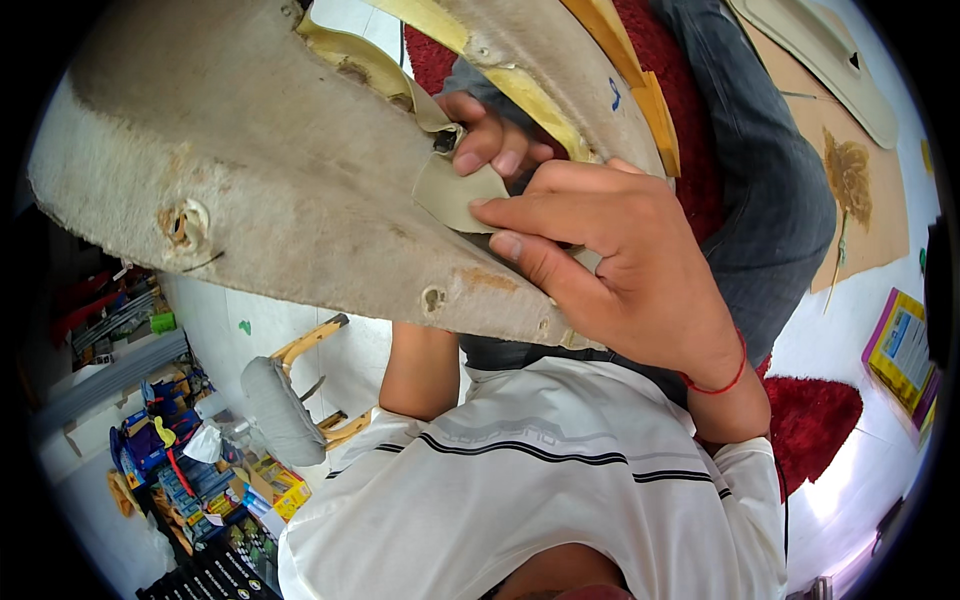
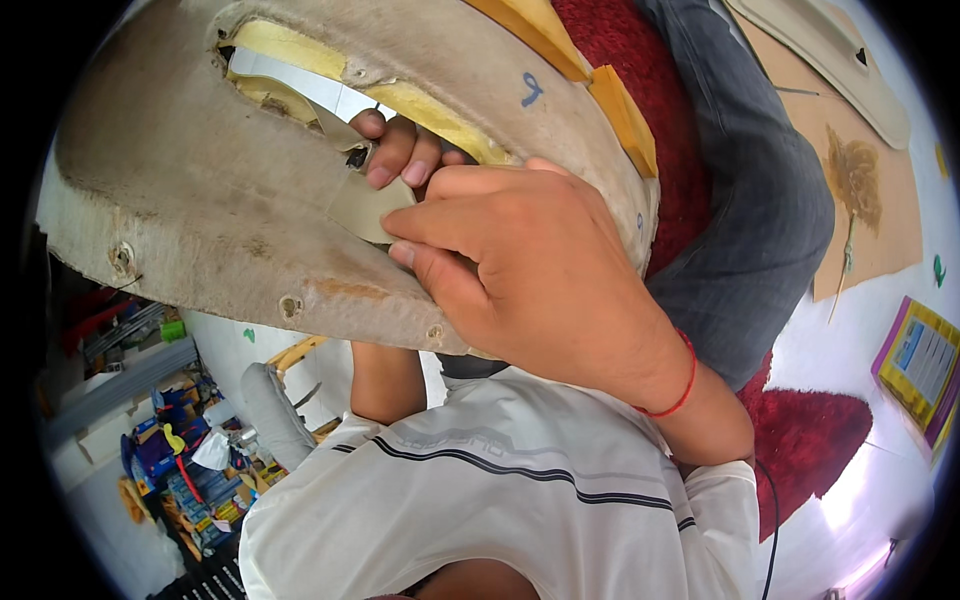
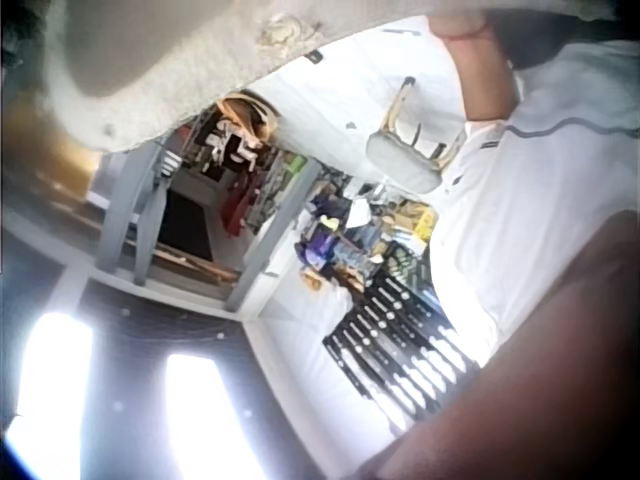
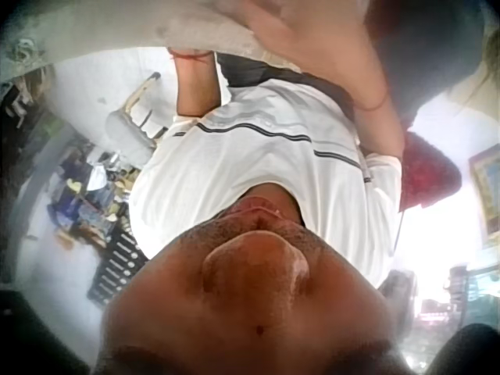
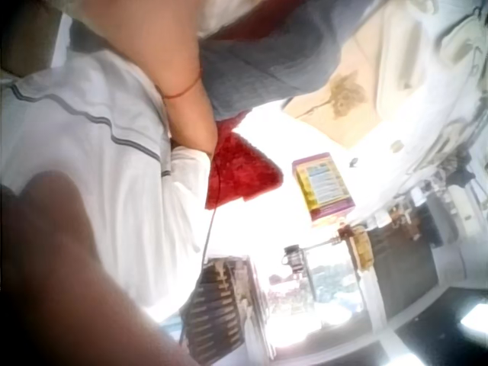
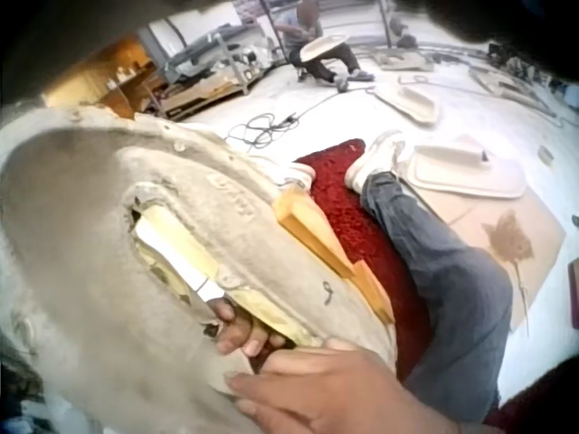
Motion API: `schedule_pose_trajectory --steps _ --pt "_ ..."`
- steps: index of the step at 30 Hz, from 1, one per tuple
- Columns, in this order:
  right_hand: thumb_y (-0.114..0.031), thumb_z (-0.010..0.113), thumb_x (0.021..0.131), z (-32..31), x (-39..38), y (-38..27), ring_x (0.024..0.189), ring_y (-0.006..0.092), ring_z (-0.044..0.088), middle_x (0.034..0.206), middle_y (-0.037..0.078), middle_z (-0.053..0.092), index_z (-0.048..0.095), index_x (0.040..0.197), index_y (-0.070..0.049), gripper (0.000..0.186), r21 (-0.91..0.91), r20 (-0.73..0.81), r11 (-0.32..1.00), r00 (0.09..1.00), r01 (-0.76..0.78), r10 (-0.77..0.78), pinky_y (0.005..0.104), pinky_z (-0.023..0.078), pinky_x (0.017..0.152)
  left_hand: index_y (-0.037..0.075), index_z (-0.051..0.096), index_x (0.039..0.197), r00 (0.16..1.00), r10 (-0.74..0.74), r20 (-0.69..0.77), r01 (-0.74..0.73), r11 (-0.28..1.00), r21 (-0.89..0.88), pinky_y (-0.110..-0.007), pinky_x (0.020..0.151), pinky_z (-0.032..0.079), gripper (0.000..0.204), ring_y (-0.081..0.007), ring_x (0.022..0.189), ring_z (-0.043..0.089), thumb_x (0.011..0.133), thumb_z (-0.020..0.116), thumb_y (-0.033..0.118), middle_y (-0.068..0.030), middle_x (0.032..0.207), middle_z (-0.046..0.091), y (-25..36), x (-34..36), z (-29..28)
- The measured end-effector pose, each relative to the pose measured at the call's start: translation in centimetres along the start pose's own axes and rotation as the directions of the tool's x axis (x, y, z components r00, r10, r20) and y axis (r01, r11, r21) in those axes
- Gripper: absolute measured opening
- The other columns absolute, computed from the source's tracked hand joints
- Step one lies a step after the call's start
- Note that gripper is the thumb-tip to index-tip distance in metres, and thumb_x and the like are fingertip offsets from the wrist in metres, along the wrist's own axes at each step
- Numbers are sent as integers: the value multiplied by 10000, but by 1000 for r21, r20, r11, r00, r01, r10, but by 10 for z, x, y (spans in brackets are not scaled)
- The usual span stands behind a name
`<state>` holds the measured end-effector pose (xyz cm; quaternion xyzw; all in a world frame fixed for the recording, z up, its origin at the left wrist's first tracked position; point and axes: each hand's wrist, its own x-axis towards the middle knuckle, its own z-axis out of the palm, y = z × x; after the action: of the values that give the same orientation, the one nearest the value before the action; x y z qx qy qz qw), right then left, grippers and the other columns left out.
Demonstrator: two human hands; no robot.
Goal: The person sits on the floor and works on a beige car interior panel, peeling off yellow tape and smoothing the surface by hand. They repeatedly flip and rotate the panel to access different edges and seams, pressing and adjusting the material throughout.
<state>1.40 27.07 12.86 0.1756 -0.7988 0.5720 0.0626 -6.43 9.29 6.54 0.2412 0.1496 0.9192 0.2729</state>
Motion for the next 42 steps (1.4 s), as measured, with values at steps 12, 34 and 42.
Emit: schedule_pose_trajectory --steps 12,34,42 --pt "85 625 753 0 -11 16 806 211 694 857 59 744 799 1044 -73 374 57 72 997 996 57 -61 339 431 843 58 533 1064 954 -237 -183 235 971 -34 -340 874 461 314 -235 933 515 999 613 354 -68 968 508 4 -21 -6" --pt "79 732 832 15 -13 29 842 216 668 941 87 715 768 1053 19 232 263 -139 962 990 69 -33 309 500 797 113 472 918 950 -51 -308 125 966 225 -290 874 418 314 -171 901 445 1019 603 380 -30 927 456 -16 -13 16" --pt "53 674 831 9 -17 17 875 180 638 930 29 649 778 1141 -55 345 29 18 997 997 78 -78 319 404 803 136 472 874 991 -85 -106 86 996 12 -317 866 440 317 -193 928 493 1023 625 371 -39 960 478 -25 -19 -10"
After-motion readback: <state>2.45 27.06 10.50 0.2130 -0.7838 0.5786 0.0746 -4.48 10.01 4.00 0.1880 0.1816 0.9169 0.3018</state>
